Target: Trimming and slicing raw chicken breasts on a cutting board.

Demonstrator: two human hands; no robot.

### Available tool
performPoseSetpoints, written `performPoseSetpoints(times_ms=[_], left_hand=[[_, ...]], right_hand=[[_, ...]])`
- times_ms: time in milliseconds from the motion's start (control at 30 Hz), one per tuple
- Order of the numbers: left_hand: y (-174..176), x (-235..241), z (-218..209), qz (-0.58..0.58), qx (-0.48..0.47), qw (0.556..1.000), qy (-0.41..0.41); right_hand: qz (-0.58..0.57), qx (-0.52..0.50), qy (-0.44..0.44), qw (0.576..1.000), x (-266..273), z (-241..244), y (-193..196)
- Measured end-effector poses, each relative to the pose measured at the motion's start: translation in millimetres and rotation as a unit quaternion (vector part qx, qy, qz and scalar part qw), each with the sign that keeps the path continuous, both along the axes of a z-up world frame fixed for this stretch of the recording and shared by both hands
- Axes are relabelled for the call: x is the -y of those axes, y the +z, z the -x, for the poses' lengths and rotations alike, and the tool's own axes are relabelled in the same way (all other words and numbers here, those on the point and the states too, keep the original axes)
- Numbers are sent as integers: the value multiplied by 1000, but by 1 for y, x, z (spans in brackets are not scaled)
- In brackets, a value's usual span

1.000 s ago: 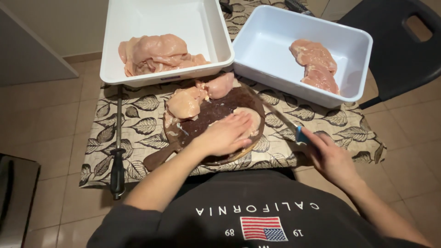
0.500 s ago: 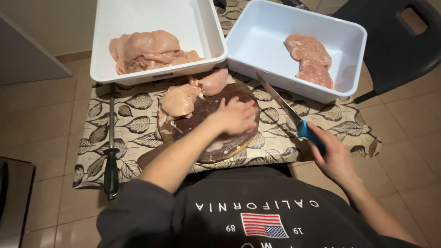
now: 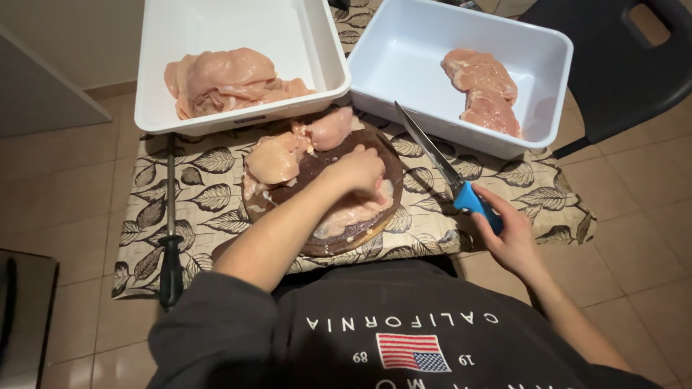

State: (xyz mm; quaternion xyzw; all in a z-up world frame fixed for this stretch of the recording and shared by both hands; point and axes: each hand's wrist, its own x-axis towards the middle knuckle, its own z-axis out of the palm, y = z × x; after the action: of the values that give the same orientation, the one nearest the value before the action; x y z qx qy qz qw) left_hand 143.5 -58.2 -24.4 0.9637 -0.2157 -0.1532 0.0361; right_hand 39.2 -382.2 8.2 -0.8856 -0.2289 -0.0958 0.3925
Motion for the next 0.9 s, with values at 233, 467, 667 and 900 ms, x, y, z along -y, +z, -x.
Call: performPoseSetpoints(times_ms=[233,467,667,900], left_hand=[[30,-6,29,43,-47,989,130],[36,-23,22,139,-192,966,105],[80,-68,13,406,-146,898,83],[157,-117,-18,625,-77,735,250]], right_hand=[[-159,-157,42,974,7,-25,-48],[-331,-197,152,910,7,-39,-62],[-341,-200,164,904,11,-42,-70],[-321,-248,150,902,6,-31,-44]])
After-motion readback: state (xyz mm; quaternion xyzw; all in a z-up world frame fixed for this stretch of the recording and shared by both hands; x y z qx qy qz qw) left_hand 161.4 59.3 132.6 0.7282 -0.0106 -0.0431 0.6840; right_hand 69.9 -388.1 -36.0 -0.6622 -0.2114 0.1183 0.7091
